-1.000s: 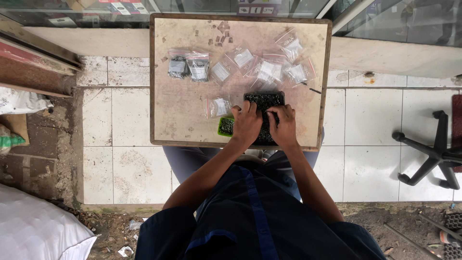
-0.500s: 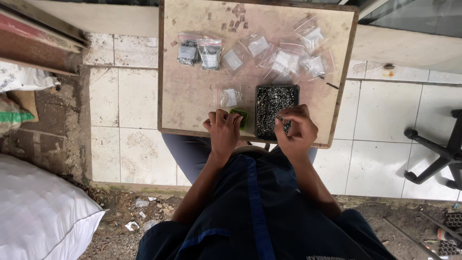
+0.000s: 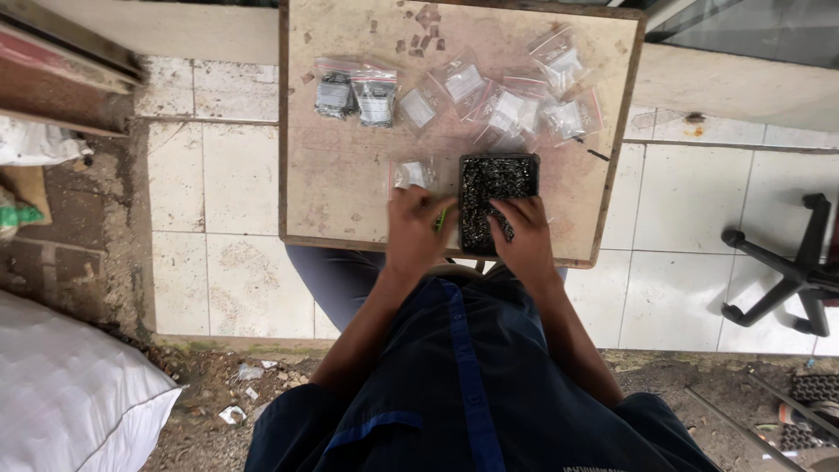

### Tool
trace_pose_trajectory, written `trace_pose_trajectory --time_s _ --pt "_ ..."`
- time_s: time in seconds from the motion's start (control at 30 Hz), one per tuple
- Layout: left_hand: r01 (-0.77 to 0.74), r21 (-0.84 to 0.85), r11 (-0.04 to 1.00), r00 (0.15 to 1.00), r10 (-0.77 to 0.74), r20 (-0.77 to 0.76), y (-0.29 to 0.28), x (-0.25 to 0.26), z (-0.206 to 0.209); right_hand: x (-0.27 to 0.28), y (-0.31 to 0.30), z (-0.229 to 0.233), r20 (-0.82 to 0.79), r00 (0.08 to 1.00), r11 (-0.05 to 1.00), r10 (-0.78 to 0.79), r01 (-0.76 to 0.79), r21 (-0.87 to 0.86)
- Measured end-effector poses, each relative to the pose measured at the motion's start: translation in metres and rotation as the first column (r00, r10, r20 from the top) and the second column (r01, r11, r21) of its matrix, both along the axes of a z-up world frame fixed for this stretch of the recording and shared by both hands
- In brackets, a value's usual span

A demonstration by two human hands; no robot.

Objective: The person sits at a table and sorts small metal fasteners from a black tray into a green container using both hands. The person repeatedly picks up fasteners and places them into the container while several plastic bags of fasteners sit on the table.

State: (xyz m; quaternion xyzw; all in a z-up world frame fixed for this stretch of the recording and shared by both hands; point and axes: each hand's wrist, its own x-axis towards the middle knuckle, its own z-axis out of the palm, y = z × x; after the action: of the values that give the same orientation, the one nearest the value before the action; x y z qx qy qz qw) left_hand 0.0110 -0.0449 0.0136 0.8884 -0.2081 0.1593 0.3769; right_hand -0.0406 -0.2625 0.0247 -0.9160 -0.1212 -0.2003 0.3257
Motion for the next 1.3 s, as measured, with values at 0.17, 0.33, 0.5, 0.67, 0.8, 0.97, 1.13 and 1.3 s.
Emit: trace_pose_trajectory --time_s 0.17,0.33,0.5,0.67,0.8,0.97,1.13,1.3 --pt "0.061 0.396 0.916 0.997 -0.034 -0.076 -0.041 -0.013 0.002 -0.005 -0.019 -0.025 -0.128 0.989 0.936 -0.074 0.024 -0.352" --pt "0.018 0.332 0.943 0.998 0.003 -0.062 -0.052 -0.015 -0.036 -0.009 -0.019 -0.052 -0.107 0.987 0.912 -0.118 0.065 -0.404" --pt "-0.007 0.385 0.923 1.0 0.016 -0.021 -0.053 -0.021 -0.025 -0.011 -0.01 -0.031 -0.032 0.99 0.959 -0.136 0.124 -0.254" --pt "0.01 0.42 0.908 1.0 -0.006 -0.011 -0.052 -0.022 -0.033 -0.013 -0.014 -0.041 -0.015 0.991 0.985 -0.134 0.131 -0.112" --pt "-0.003 0.433 0.902 1.0 0.015 -0.023 -0.057 -0.023 -0.041 -0.014 -0.019 -0.057 -0.001 0.988 0.987 -0.152 0.151 -0.049" --pt "-0.044 0.321 0.946 0.989 -0.004 0.146 -0.069 -0.027 -0.067 -0.014 -0.021 -0.06 0.012 0.987 0.986 -0.159 0.159 -0.048" --pt "-0.05 0.313 0.948 0.984 -0.008 0.18 -0.077 -0.021 -0.062 -0.011 -0.019 -0.056 0.013 0.987 0.987 -0.159 0.16 -0.025" --pt "-0.074 0.324 0.943 0.978 0.004 0.21 -0.083 -0.014 -0.041 -0.01 -0.015 -0.045 0.018 0.988 0.988 -0.154 0.155 -0.01"
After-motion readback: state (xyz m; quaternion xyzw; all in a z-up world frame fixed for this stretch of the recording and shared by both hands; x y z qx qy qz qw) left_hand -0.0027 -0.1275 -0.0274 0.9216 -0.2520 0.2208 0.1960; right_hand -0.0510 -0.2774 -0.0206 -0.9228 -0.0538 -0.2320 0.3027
